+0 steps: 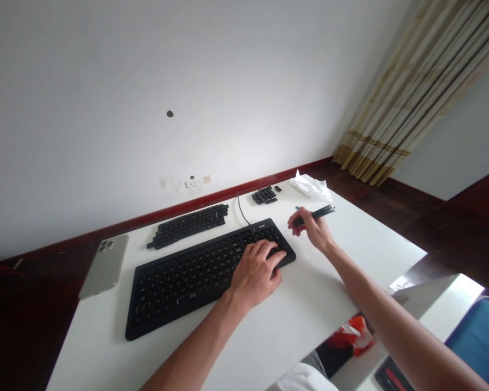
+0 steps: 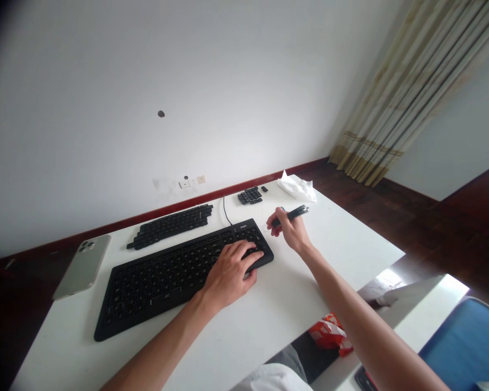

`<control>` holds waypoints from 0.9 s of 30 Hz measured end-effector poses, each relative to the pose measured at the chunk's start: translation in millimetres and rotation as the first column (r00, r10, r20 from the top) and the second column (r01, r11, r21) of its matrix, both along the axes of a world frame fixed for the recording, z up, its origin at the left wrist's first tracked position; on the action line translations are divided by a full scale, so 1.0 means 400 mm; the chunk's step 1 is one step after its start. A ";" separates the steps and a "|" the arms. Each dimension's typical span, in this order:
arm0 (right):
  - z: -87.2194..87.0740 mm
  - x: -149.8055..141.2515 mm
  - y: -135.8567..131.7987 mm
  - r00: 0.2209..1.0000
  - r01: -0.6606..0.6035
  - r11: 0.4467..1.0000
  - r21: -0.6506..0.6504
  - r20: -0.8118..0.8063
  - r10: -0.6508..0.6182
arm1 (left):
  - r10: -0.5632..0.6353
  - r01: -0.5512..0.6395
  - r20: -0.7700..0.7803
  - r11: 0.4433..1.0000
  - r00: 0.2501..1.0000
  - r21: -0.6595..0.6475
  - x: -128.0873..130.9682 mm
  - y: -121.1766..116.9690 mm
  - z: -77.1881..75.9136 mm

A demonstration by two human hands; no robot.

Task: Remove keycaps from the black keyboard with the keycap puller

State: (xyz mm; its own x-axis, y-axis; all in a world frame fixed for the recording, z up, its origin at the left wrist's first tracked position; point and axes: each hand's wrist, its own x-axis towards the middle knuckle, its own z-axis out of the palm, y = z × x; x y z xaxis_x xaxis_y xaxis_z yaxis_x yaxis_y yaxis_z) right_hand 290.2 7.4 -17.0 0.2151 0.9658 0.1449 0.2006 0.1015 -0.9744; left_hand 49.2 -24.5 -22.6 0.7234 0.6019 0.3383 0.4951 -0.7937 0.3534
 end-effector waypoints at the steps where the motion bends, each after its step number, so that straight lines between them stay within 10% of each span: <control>1: -0.002 0.003 -0.001 1.000 -0.025 1.000 -0.001 -0.014 0.025 | 0.000 0.000 -0.005 1.000 1.000 -0.001 0.000 0.000 0.001; 27: 0.003 0.040 -0.003 0.933 -0.346 0.919 -0.186 0.031 0.358 | -0.006 0.009 -0.086 1.000 0.996 0.027 -0.001 0.002 -0.003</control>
